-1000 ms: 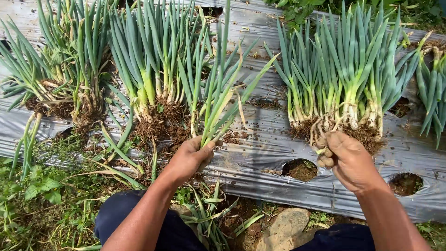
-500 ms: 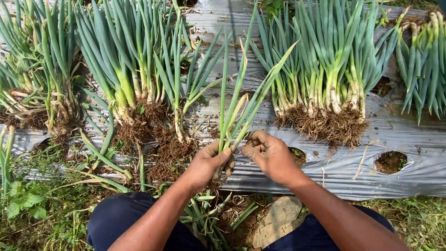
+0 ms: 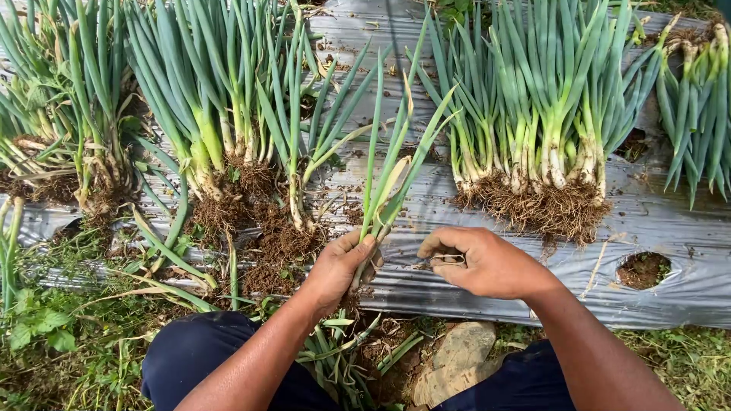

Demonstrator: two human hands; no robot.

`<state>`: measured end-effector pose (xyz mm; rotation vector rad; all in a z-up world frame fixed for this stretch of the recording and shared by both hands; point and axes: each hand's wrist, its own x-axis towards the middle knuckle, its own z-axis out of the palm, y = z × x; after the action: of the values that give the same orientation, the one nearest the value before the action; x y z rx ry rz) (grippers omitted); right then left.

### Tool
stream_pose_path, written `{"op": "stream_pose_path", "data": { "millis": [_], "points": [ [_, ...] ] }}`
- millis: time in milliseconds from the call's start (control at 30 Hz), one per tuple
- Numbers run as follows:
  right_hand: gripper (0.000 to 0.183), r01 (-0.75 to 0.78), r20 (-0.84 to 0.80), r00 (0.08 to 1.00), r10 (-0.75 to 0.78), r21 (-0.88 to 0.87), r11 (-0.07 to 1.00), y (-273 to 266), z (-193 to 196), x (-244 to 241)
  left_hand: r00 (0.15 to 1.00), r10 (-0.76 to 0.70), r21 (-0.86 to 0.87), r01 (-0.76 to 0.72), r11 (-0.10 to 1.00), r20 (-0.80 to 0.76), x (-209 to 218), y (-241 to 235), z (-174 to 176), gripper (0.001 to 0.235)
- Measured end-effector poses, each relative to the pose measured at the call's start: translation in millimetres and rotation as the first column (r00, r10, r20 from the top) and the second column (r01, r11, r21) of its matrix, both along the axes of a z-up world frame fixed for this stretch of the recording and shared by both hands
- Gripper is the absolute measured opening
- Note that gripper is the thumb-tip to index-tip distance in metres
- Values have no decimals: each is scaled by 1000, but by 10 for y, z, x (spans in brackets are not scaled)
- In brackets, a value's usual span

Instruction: Cleaning and bunching harvested green onions in a field

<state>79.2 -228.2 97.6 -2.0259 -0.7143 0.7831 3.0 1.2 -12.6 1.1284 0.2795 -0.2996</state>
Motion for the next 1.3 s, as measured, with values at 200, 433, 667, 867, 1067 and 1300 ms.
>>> {"op": "stream_pose_path", "data": {
  "millis": [200,433,667,867,1067,1300],
  "points": [
    [41,336,-135,934,-331,20,941,10,-489,-42,998,16,-88,-21,996,-53,-49,-105,212,23],
    [37,615,-503,722,-475,153,773,400,-444,-280,1000,-17,5,17,1000,6,-47,-162,100,23],
    [16,743,-675,606,-420,292,602,191,-876,-163,973,230,-168,-228,959,-11,41,39,175,23],
    [12,822,-715,538,-446,329,464,129,-1099,-75,941,322,-351,-266,898,109,88,149,211,22],
    [11,862,-727,495,-476,341,375,-49,-1197,82,864,428,-497,-258,829,265,131,320,46,22],
    [16,794,-539,592,-599,264,547,-244,-808,267,767,563,-504,-370,780,308,155,829,43,25]
  ]
}}
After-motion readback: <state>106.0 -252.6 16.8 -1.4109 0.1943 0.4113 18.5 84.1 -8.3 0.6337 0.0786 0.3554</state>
